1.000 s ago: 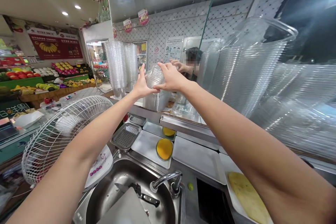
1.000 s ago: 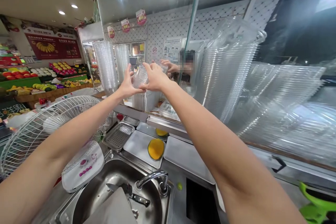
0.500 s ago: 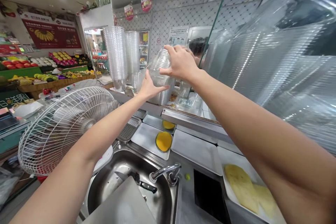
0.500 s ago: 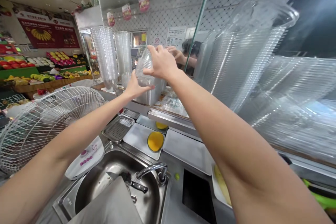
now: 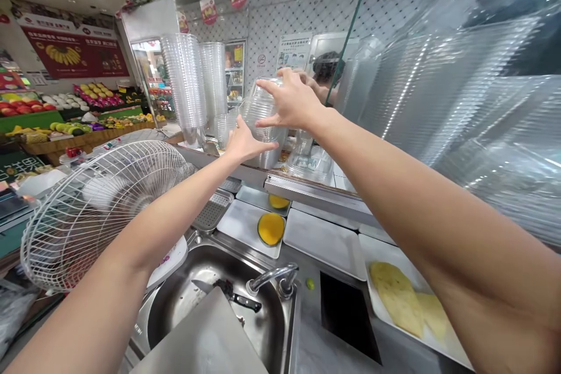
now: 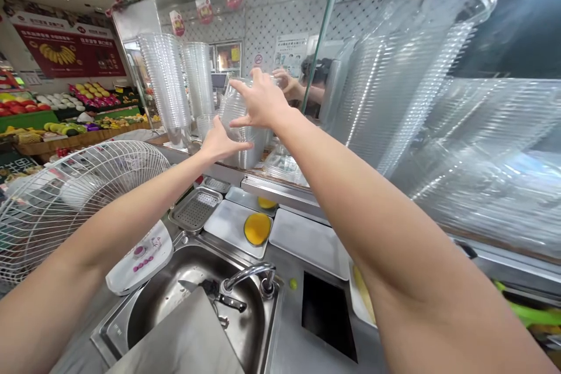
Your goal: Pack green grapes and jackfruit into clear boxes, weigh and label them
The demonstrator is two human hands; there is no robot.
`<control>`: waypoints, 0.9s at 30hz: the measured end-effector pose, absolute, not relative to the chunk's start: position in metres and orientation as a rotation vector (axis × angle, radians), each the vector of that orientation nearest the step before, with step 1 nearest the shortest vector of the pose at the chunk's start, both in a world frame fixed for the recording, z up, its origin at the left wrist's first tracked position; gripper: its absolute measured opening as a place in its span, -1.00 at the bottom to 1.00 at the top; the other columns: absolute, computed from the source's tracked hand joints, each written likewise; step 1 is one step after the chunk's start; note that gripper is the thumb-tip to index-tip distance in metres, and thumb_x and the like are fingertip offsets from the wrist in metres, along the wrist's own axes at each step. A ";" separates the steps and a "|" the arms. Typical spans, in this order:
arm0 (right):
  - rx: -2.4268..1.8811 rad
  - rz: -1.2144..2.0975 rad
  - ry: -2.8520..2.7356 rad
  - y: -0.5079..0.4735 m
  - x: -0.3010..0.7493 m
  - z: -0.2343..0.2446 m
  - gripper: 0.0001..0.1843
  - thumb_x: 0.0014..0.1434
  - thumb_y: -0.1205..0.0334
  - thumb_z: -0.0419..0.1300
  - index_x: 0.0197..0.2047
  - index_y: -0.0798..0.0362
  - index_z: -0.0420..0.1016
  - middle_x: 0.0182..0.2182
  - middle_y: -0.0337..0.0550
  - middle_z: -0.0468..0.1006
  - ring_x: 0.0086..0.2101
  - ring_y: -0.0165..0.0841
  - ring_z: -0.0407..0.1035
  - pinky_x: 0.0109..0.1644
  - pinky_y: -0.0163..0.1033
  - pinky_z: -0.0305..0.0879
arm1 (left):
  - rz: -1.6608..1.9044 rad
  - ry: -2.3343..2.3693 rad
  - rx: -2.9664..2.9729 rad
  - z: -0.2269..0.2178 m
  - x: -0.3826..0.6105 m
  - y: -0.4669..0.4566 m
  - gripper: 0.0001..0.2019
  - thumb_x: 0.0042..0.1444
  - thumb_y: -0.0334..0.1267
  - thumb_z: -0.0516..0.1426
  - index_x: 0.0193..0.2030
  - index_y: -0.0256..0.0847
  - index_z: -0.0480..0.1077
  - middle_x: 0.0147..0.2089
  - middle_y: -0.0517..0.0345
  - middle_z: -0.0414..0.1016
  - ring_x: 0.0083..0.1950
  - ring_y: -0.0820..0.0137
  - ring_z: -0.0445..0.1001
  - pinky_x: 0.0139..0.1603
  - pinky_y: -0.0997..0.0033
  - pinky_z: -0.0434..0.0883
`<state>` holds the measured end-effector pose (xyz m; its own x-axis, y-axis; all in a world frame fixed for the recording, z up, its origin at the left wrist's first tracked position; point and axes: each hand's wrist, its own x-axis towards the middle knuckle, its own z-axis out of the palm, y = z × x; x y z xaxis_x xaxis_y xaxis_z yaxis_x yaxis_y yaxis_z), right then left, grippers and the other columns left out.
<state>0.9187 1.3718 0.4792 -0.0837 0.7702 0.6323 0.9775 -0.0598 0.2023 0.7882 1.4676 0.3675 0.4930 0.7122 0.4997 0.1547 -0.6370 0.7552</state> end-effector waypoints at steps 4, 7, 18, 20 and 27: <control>-1.886 -0.876 -1.940 1.376 0.922 0.483 0.14 -0.08 -0.29 0.59 0.46 -0.15 0.29 0.28 0.10 0.32 0.27 0.34 0.23 0.31 0.46 0.28 | 1.086 0.780 2.098 0.376 0.784 1.454 0.38 -0.28 0.15 0.57 0.55 -0.29 -0.08 0.45 -0.51 0.31 0.57 -0.42 0.12 0.43 -0.35 0.30; -1.870 -0.929 -1.908 1.373 0.923 0.486 0.05 -0.02 -0.28 0.56 0.44 -0.15 0.32 0.25 0.09 0.34 0.24 0.30 0.28 0.31 0.45 0.28 | 1.026 0.869 2.118 0.386 0.777 1.442 0.35 -0.21 0.12 0.54 0.56 -0.33 -0.10 0.44 -0.50 0.32 0.57 -0.39 0.14 0.42 -0.31 0.31; -1.737 -1.033 -1.688 1.333 0.924 0.505 -0.07 0.15 -0.18 0.46 0.46 -0.09 0.26 0.25 0.07 0.35 0.26 0.15 0.24 0.38 0.34 0.20 | 1.050 0.954 2.271 0.410 0.773 1.434 0.23 -0.06 0.15 0.42 0.57 -0.40 -0.10 0.31 -0.50 0.48 0.42 -0.28 0.37 0.36 -0.10 0.34; -1.712 -0.990 -1.669 1.327 0.923 0.507 -0.10 0.17 -0.18 0.44 0.45 -0.13 0.25 0.23 0.05 0.39 0.27 0.12 0.21 0.40 0.34 0.16 | 1.057 0.946 2.297 0.412 0.776 1.436 0.23 -0.09 0.15 0.42 0.56 -0.40 -0.07 0.24 -0.49 0.53 0.37 -0.28 0.43 0.32 -0.10 0.36; -1.659 -0.946 -1.622 1.307 0.916 0.504 -0.17 0.17 -0.11 0.45 0.42 -0.21 0.26 0.22 0.02 0.40 0.23 0.07 0.20 0.42 0.34 0.14 | 1.098 0.992 2.235 0.420 0.773 1.442 0.15 -0.10 0.18 0.41 0.50 -0.37 0.04 0.18 -0.42 0.56 0.28 -0.25 0.51 0.27 -0.11 0.42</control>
